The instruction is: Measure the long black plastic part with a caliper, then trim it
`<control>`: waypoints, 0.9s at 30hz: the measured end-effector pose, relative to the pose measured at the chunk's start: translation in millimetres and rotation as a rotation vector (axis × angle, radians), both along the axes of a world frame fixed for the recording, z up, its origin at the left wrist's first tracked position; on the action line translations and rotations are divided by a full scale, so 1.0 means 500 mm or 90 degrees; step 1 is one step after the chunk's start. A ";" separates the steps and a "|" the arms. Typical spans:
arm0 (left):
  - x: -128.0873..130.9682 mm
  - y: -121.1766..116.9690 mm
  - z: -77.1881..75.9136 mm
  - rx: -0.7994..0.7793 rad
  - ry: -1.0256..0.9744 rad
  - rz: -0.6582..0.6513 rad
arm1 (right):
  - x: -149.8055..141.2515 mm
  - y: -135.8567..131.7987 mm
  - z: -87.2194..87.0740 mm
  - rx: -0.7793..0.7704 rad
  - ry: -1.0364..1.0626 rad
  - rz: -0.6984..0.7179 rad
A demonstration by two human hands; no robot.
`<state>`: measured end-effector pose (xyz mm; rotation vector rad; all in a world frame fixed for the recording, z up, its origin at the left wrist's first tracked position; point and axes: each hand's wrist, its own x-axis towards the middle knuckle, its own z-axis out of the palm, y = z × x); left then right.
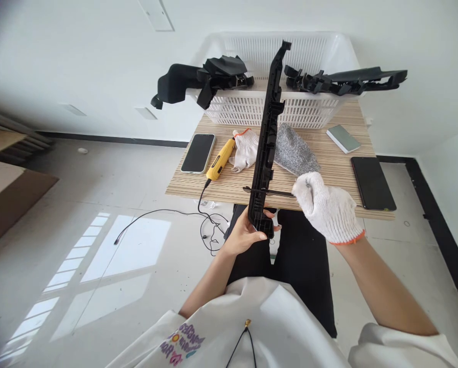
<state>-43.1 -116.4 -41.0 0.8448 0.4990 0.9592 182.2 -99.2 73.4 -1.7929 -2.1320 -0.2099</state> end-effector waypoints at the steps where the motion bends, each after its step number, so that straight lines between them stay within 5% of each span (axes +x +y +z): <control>1: 0.000 0.000 0.000 -0.002 0.004 0.002 | -0.003 0.000 0.001 0.003 0.017 -0.018; 7: -0.002 0.003 0.006 0.002 0.021 -0.001 | -0.015 0.001 0.003 0.004 0.023 -0.040; 18: -0.004 0.005 -0.004 0.000 0.056 0.003 | -0.009 -0.014 -0.005 -0.032 -0.085 0.067; 27: -0.004 0.007 0.004 0.018 0.039 0.000 | -0.010 -0.021 -0.036 0.157 -0.043 0.015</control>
